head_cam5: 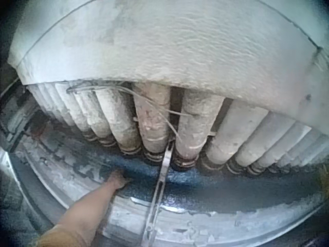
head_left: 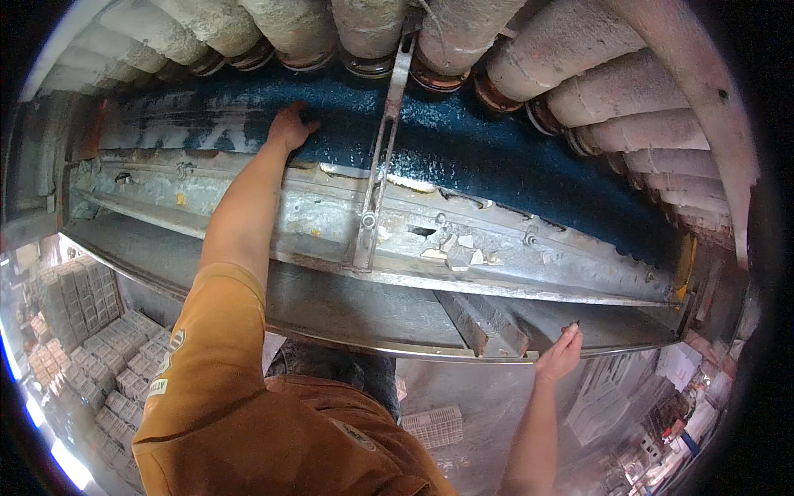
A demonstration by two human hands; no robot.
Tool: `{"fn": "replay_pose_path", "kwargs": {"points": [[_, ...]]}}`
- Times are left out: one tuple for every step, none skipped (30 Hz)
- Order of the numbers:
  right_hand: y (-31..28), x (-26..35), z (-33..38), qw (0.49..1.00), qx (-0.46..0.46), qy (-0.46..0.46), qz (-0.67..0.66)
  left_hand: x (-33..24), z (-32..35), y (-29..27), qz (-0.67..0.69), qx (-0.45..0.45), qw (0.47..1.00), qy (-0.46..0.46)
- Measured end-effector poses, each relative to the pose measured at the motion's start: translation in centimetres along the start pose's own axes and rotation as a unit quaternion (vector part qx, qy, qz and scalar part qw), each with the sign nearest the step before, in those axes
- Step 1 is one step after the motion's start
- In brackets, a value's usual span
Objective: The person uses a wrench to tighten or loosen bolts on a large industrial machine with multiple cylindrical components. They move around the machine to access different sections and continue the adjustment process.
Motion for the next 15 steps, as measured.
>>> {"fn": "replay_pose_path", "kwargs": {"points": [[-0.1,0.3,0.1,1.0,0.003,0.002,0.005,0.6,-0.2,0.5,-0.005,-0.011,1.0,0.01],[-0.2,0.7,0.1,1.0,0.006,0.005,0.01,1.2,-0.2,0.9,-0.01,-0.021,1.0,0.02],[-0.1,1.0,0.2,1.0,0.01,0.007,0.015,1.8,-0.3,1.3,-0.015,-0.032,0.999,0.03],[-0.2,0.9,0.2,1.0,0.004,0.006,0.013,1.2,-0.1,1.4,-0.015,-0.03,0.999,0.028],[-0.2,0.7,0.2,1.0,-0.002,0.004,0.012,0.7,0.1,1.4,-0.016,-0.029,0.999,0.025],[-0.1,0.6,0.1,1.0,-0.007,0.001,0.008,0.4,0.2,1.2,-0.017,-0.03,0.999,0.021],[-0.1,0.5,0.0,1.0,-0.004,-0.001,0.01,0.3,0.2,1.2,-0.033,-0.029,0.998,0.036],[-0.1,0.5,0.0,1.0,-0.001,-0.004,0.012,0.4,0.2,1.2,-0.05,-0.028,0.997,0.05],[-0.1,0.4,-0.1,1.0,0.003,-0.007,0.013,0.5,0.3,1.1,-0.066,-0.027,0.995,0.064],[-0.1,0.4,-0.1,1.0,0.005,-0.007,0.013,0.6,0.1,1.1,-0.09,-0.013,0.993,0.072],[-0.1,0.4,-0.1,1.0,0.007,-0.007,0.012,0.7,-0.2,1.1,-0.113,0.0,0.99,0.08],[-0.1,0.5,-0.1,1.0,0.008,-0.006,0.01,0.7,-0.6,0.9,-0.136,0.012,0.987,0.09],[-0.1,0.6,-0.1,1.0,0.001,-0.008,0.009,1.0,-0.6,0.7,-0.128,-0.005,0.987,0.101],[-0.1,0.7,-0.1,1.0,-0.005,-0.01,0.008,1.5,-0.5,0.6,-0.12,-0.022,0.986,0.111],[0.0,0.7,0.1,1.0,-0.012,-0.01,0.008,1.3,-0.3,0.2,-0.111,-0.037,0.985,0.124]]}}
Point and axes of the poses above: each hand's wrist, its own z-axis away from the middle knuckle, its own y-axis out of the palm, x = y × z, the point moved 2 cm from there along -z, towards the middle knuckle, and after that the axes turned 1 degree about -x, right-handed, at the moved point
